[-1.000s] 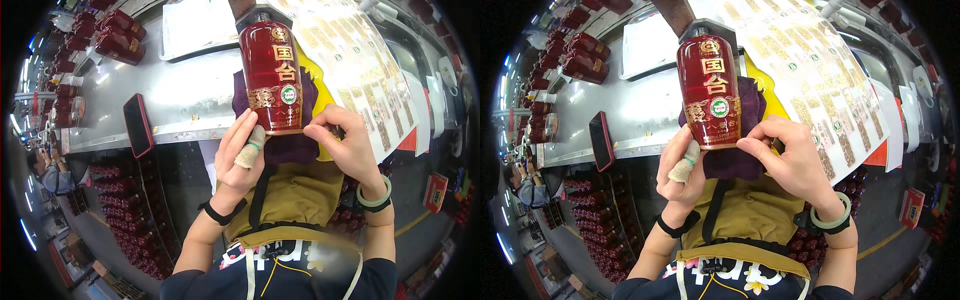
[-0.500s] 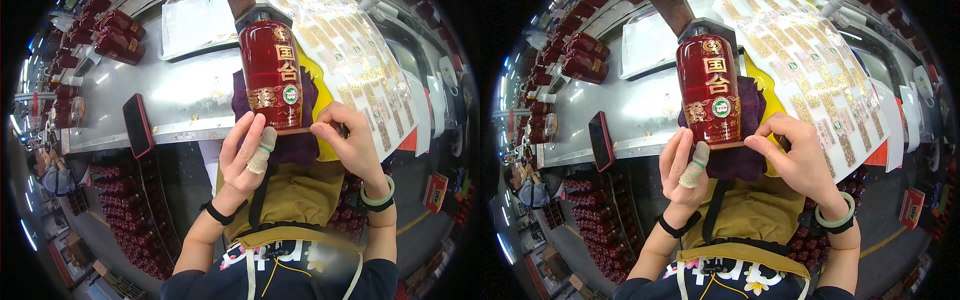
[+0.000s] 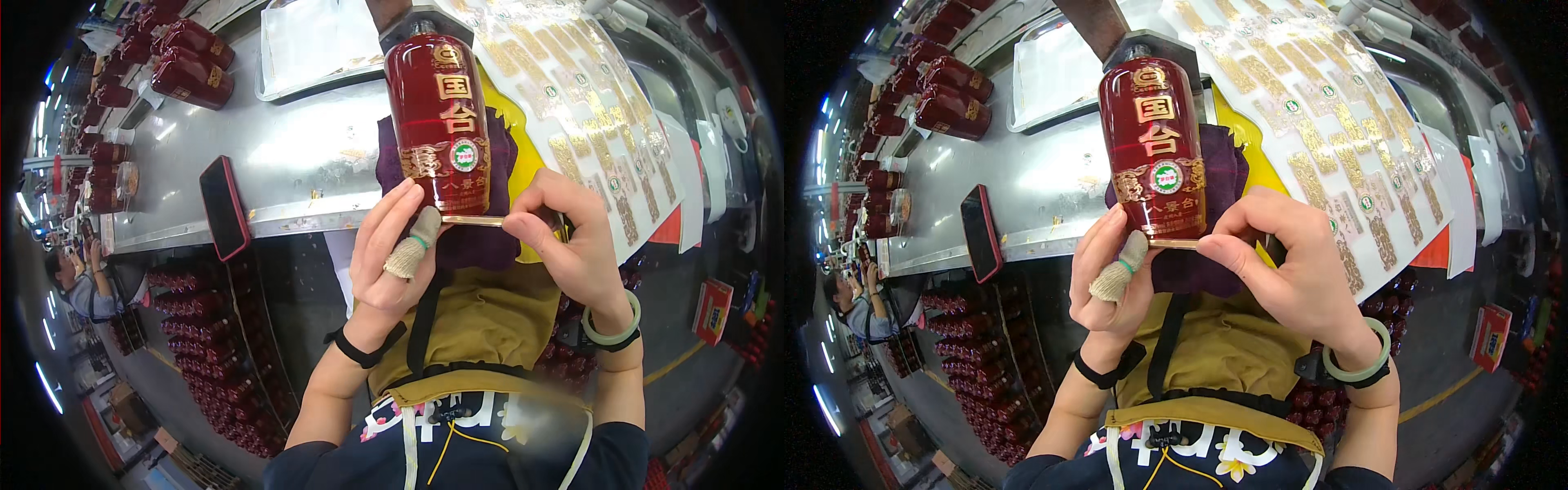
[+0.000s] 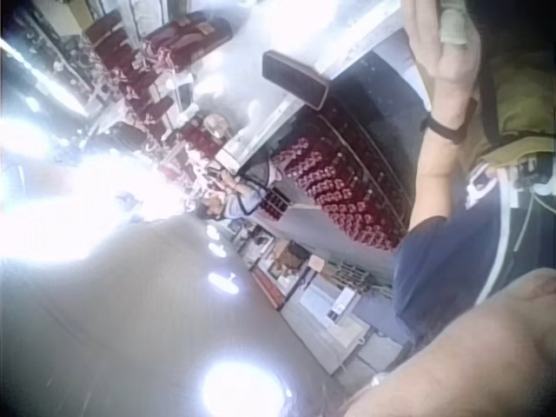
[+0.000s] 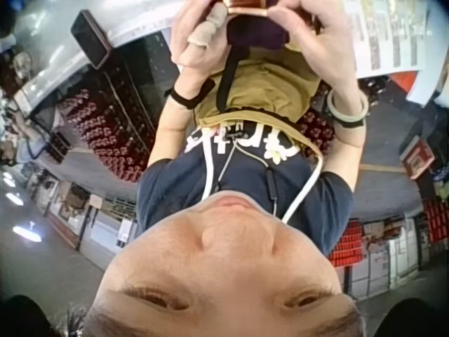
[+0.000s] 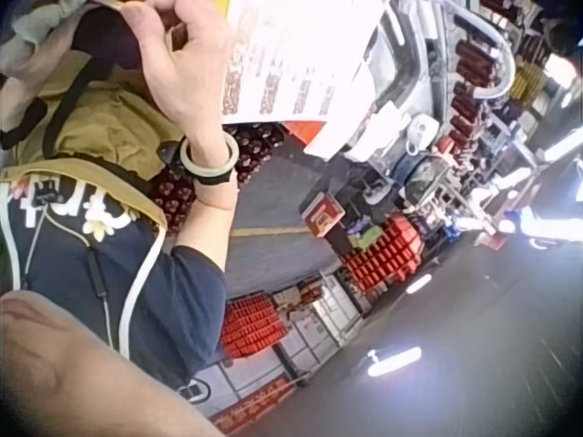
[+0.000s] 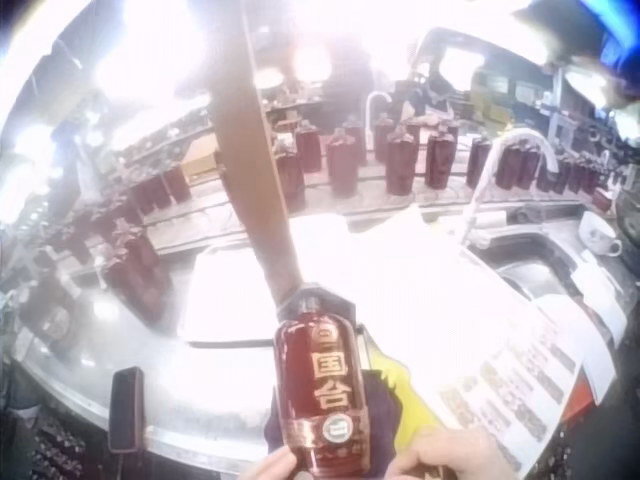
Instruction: Applying decorative gold labels to red glass liquor bottles on a production line.
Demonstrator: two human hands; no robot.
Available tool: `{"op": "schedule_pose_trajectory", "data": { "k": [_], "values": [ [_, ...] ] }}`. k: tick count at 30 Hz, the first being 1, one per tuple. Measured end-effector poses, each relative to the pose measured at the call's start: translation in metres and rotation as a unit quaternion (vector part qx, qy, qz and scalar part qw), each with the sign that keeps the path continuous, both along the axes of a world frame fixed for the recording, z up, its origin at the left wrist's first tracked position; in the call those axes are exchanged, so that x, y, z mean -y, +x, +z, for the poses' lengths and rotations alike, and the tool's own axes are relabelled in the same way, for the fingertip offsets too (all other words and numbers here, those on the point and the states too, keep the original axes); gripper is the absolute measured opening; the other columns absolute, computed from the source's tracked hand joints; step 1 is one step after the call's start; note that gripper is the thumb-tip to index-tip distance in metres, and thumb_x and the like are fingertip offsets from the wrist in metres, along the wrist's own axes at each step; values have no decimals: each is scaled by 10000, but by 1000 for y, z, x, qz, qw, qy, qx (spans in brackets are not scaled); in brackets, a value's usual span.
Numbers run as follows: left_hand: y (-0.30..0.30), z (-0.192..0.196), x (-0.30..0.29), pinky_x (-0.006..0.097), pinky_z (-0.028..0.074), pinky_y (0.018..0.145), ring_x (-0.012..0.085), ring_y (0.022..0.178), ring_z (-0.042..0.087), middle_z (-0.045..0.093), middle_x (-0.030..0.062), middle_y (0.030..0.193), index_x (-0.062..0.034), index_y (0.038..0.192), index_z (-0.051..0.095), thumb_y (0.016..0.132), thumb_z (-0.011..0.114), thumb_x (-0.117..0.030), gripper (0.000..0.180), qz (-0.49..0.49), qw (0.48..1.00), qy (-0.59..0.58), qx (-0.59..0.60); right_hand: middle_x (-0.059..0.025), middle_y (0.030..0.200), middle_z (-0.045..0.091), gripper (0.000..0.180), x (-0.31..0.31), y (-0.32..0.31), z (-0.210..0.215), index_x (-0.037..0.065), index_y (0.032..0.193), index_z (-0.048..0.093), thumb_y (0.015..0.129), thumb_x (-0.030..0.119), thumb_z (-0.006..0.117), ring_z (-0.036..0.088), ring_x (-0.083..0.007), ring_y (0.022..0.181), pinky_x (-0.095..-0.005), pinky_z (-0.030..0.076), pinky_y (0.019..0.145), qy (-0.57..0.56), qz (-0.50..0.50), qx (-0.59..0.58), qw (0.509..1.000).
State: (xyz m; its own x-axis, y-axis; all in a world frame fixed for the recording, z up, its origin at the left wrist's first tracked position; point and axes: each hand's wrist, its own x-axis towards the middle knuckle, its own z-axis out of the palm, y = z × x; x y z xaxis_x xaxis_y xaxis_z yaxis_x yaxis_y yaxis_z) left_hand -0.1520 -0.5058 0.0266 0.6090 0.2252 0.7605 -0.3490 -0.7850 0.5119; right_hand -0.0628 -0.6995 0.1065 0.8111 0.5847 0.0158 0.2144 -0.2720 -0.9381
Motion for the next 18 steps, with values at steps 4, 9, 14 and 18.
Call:
{"op": "schedule_pose_trajectory", "data": {
  "k": [4,9,14,18],
  "values": [
    [-1,-6,0,403,643,885,369,1082,729,706,187,1229,80,1043,718,749,842,108,321,4,999,-31,6,-79,746,628,150,-2,4,-6,-24,856,693,886,88,789,581,-165,687,-306,448,647,-32,-8,34,999],
    [-5,-7,-4,411,628,915,377,1090,717,696,232,1239,106,1113,701,774,805,141,356,6,999,33,15,-83,745,628,164,1,7,-15,-27,853,691,893,100,786,582,-175,685,-318,453,658,-44,-10,40,998],
    [-5,0,1,425,613,932,395,1132,680,670,259,1269,66,1159,710,801,803,116,374,28,992,126,12,-89,749,634,167,3,6,-16,-27,855,692,898,106,783,587,-177,690,-320,454,663,-45,-18,25,999],
    [-1,5,7,409,603,918,391,1181,641,672,195,1307,13,1024,757,821,796,68,214,43,992,118,17,-89,751,635,167,1,5,-17,-29,862,695,903,110,780,589,-177,690,-321,455,662,-44,-20,19,999]
  ]
}}
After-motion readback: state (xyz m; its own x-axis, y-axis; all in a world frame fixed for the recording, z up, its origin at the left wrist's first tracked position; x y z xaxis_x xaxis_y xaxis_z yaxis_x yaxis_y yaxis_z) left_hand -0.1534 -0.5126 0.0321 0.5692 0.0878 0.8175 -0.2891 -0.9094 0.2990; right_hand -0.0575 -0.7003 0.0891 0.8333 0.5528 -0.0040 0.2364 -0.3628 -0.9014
